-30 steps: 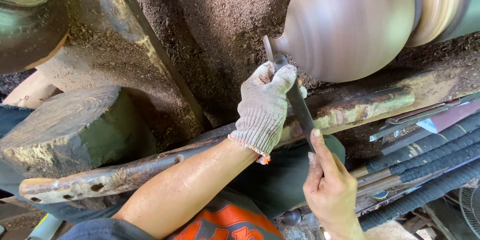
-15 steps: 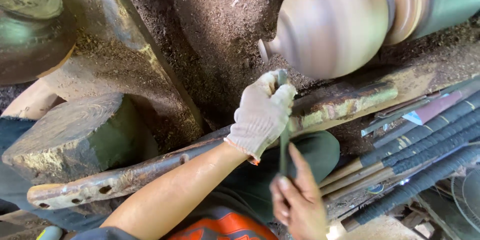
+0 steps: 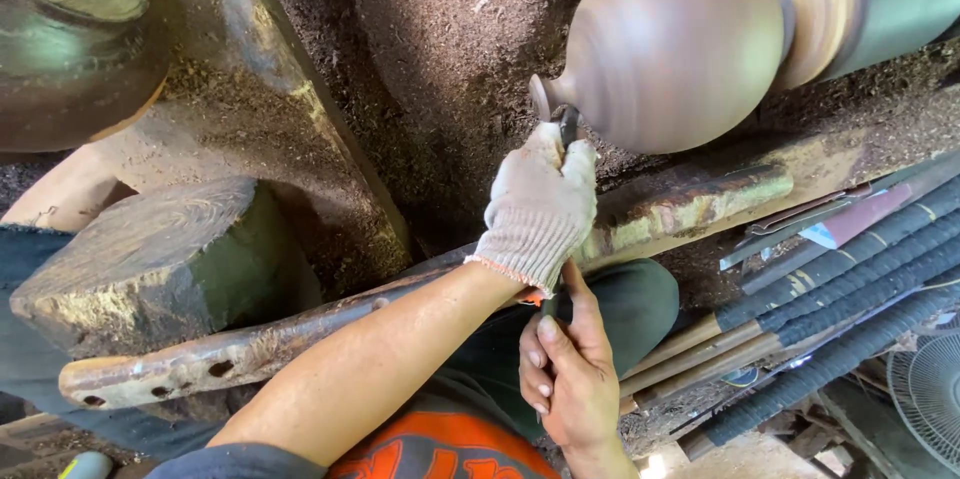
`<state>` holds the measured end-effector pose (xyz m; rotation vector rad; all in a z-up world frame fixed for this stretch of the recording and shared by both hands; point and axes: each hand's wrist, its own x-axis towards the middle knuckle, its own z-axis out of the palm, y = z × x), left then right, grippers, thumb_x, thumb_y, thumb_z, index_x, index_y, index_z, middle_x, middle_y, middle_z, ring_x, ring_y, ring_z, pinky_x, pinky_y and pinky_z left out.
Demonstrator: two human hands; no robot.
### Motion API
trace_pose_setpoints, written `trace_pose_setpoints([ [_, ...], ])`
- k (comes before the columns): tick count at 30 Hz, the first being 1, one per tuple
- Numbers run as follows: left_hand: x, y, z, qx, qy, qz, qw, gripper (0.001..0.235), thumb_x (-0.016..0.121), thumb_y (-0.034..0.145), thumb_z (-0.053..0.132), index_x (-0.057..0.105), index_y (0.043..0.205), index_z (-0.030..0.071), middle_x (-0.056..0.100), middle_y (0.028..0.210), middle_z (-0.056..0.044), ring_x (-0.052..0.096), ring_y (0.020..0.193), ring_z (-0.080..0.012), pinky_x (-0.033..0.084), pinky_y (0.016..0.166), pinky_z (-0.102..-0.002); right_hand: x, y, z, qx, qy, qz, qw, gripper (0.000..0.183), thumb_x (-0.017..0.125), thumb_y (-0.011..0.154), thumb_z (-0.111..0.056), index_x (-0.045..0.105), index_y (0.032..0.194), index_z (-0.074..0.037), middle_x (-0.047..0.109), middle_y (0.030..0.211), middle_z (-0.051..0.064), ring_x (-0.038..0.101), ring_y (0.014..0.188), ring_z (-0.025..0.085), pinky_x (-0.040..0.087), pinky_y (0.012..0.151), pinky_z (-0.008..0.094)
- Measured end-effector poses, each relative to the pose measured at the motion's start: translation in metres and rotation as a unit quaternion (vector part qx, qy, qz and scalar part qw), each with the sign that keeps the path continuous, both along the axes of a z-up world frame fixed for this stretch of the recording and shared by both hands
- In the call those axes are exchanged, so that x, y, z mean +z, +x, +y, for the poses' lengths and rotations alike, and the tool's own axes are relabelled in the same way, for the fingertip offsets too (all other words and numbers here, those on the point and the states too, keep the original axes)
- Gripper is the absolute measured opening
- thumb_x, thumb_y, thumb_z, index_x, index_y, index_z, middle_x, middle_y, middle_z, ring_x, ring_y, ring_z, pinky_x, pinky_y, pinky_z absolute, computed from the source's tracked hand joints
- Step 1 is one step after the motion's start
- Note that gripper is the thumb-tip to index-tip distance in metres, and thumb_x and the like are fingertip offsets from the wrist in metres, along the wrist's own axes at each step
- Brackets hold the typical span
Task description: The person sits at a spinning lathe holding a clay vessel mounted on the chuck. They steady a flat metal file against the rotating pot with a gloved hand to smooth and shape its surface, briefly reach to the tool rack, then resume filing the pot's body and neck.
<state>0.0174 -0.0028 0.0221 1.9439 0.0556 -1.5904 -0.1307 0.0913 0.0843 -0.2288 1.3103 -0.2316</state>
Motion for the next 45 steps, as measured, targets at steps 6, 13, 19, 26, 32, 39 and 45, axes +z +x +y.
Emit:
trace_pose_setpoints([
  [6, -0.011, -0.007, 0.005, -0.143, -0.004, -0.129, 0.981, 0.028, 0.058, 0.094, 0.038, 0.067, 0.106, 0.014, 0.072, 0.078, -0.019, 0.072, 0.078, -0.0403, 0.055, 0.071, -0.051, 0.004, 0.004, 0.005, -0.023, -0.008, -0.004, 1.000, 0.068, 0.045, 0.101, -0.009, 0.025, 0.164, -0.027, 0.046, 0.072, 0.003, 0.035, 0.045, 0.006, 0.032, 0.033, 0.020],
  [13, -0.014, -0.005, 0.004, -0.166, -0.020, -0.110, 0.980, 0.029, 0.057, 0.093, 0.035, 0.068, 0.109, 0.013, 0.073, 0.086, -0.020, 0.072, 0.086, -0.0407, 0.055, 0.078, -0.052, 0.010, 0.011, 0.008, -0.050, 0.009, -0.006, 0.999, 0.068, 0.042, 0.102, -0.009, 0.024, 0.163, -0.034, 0.045, 0.073, 0.002, 0.035, 0.046, 0.006, 0.032, 0.034, 0.019],
  [19, -0.013, -0.002, 0.003, -0.194, -0.018, -0.091, 0.977, 0.030, 0.056, 0.095, 0.035, 0.068, 0.108, 0.011, 0.072, 0.092, -0.023, 0.070, 0.092, -0.0428, 0.054, 0.082, -0.052, 0.017, 0.021, 0.009, -0.070, 0.014, -0.001, 0.997, 0.069, 0.041, 0.102, -0.011, 0.024, 0.163, -0.036, 0.045, 0.074, 0.001, 0.036, 0.046, 0.006, 0.033, 0.036, 0.019],
  [26, -0.012, 0.002, 0.001, -0.184, -0.032, -0.034, 0.982, 0.030, 0.053, 0.094, 0.033, 0.070, 0.108, 0.012, 0.073, 0.095, -0.021, 0.070, 0.095, -0.0406, 0.055, 0.084, -0.049, 0.024, 0.036, 0.014, -0.088, -0.015, 0.012, 0.996, 0.068, 0.040, 0.103, -0.010, 0.024, 0.164, -0.034, 0.047, 0.075, 0.002, 0.038, 0.049, 0.006, 0.034, 0.038, 0.019],
  [32, -0.027, -0.005, 0.007, -0.215, -0.075, -0.059, 0.972, 0.031, 0.055, 0.093, 0.031, 0.070, 0.106, 0.008, 0.073, 0.098, -0.022, 0.069, 0.099, -0.0412, 0.054, 0.088, -0.050, 0.025, 0.045, 0.015, -0.090, -0.025, 0.037, 0.995, 0.070, 0.040, 0.102, -0.009, 0.023, 0.164, -0.035, 0.047, 0.076, 0.002, 0.039, 0.051, 0.006, 0.035, 0.039, 0.019],
  [39, -0.011, 0.010, 0.004, -0.178, -0.062, 0.059, 0.980, 0.034, 0.053, 0.093, 0.031, 0.072, 0.106, 0.006, 0.076, 0.089, -0.024, 0.073, 0.088, -0.0367, 0.058, 0.082, -0.046, 0.020, 0.050, 0.024, -0.133, -0.033, 0.037, 0.990, 0.070, 0.042, 0.100, -0.009, 0.025, 0.162, -0.037, 0.048, 0.078, 0.002, 0.042, 0.053, 0.008, 0.035, 0.040, 0.022],
  [45, 0.060, 0.028, 0.004, -0.267, -0.105, -0.106, 0.952, 0.037, 0.064, 0.088, 0.038, 0.073, 0.116, 0.017, 0.075, 0.093, -0.012, 0.074, 0.085, -0.0272, 0.056, 0.080, -0.040, 0.036, -0.001, 0.044, -0.231, -0.003, 0.034, 0.972, 0.072, 0.048, 0.096, -0.008, 0.031, 0.160, -0.037, 0.055, 0.085, 0.005, 0.045, 0.056, 0.011, 0.036, 0.044, 0.024],
])
